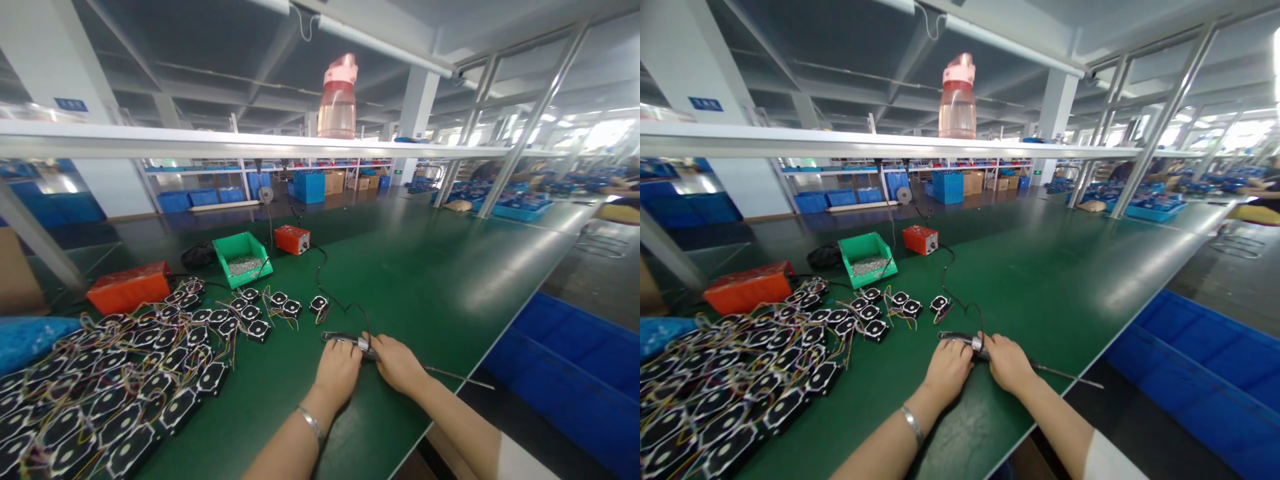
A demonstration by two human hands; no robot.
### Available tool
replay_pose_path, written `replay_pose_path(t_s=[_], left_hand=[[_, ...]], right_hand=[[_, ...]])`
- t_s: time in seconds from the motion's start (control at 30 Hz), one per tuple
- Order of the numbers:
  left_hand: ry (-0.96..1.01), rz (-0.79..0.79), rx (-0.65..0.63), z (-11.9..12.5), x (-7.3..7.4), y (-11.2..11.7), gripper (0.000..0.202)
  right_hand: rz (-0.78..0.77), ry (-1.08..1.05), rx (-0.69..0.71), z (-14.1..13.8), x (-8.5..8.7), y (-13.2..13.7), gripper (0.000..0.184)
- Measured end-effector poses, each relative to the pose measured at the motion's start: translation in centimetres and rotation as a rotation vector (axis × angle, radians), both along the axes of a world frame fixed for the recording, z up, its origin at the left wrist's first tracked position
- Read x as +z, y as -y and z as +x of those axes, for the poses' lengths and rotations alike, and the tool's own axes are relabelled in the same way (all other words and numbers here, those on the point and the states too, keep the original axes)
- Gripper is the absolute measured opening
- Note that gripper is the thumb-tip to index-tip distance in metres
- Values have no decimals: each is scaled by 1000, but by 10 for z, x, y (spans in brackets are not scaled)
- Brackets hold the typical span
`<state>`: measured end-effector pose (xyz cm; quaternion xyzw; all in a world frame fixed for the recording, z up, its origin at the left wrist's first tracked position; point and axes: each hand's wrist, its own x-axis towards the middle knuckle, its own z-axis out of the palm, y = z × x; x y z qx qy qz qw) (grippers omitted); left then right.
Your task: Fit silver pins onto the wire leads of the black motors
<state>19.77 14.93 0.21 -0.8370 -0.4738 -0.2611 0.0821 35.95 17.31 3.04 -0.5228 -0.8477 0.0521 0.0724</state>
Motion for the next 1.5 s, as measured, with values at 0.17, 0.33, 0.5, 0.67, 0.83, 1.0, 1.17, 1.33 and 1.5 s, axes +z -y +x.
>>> replay_pose_path(t_s=[0.17,0.33,0.5,0.67,0.83,1.0,1.17,1.33,1.5], left_hand=[[75,-16,42,-8,-3,4,8],[165,-58,-59,-22,-5,23,13],[410,-190,-91,-14,12,44,9],[826,-396,-27,-6,42,35,13],[1212,-462,254,-37,46,-1,22],[1228,-449,482,-74,33,8,32],[1012,-379,462,-82,24,60,36],[740,-424,277,-68,6,98,33],[214,-341,-6,-38,-10,118,48]], right_hand=[[-238,-70,-5,1,15,0,42],[-391,-112,61,-2,20,8,30],[-286,-69,124,-8,22,15,28],[-86,-5,132,-13,17,33,56],[-8,146,204,-24,11,37,52],[-36,231,264,-36,12,19,50],[-108,150,284,-37,34,21,47],[-73,-37,105,-32,80,44,55],[93,-492,-129,-29,133,66,27]])
